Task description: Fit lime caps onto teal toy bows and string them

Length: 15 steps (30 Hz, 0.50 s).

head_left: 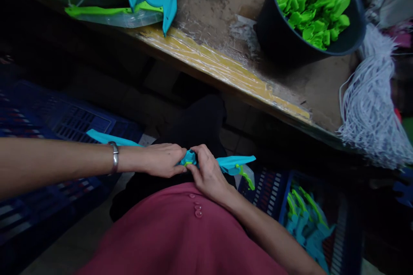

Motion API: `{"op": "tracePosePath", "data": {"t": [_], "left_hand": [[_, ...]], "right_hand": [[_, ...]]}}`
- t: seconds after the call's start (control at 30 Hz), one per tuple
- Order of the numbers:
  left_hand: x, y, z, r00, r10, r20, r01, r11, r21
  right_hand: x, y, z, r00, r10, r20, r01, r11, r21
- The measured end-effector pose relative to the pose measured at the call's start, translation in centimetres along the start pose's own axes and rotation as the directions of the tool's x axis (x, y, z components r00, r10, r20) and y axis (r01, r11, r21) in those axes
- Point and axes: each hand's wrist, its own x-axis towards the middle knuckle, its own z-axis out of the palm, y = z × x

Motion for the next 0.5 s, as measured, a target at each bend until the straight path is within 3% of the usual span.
{"op": "tracePosePath", "data": {"t": [0.17,0.27,0.33,0.43,0.5], "left_hand": [[-0.2,-0.1,0.4,0.997,-0.063,-0.034,0.064,0.997,0.035],[-0.8,0.7,0.4,0.995,-0.075,-0.070,0.080,0.995,0.067],[-1.5,1.3,0.8,0.992,-0.050,-0.116,0.061,0.994,0.093],[-2.5,1.7,1.9,0.962,0.062,-0.267,-0.031,0.993,0.117],[-2.7,1.3,2.7,0.905,0.142,-0.401,-0.103,0.988,0.118]], "right_hand": [[0.2,0.4,0.8,1.000,0.002,-0.021,-0.002,1.000,0.006],[0.3,0.0,-0.3,0.999,-0.008,-0.048,0.007,1.000,-0.015],[0.3,-1.1,-1.8,1.000,-0.016,-0.005,0.016,0.999,-0.045],[-0.3,-3.4,-3.6,0.988,-0.015,0.155,0.056,0.963,-0.264],[-0.9,-4.8,-4.0,0.978,-0.001,0.207,0.109,0.854,-0.509]]}}
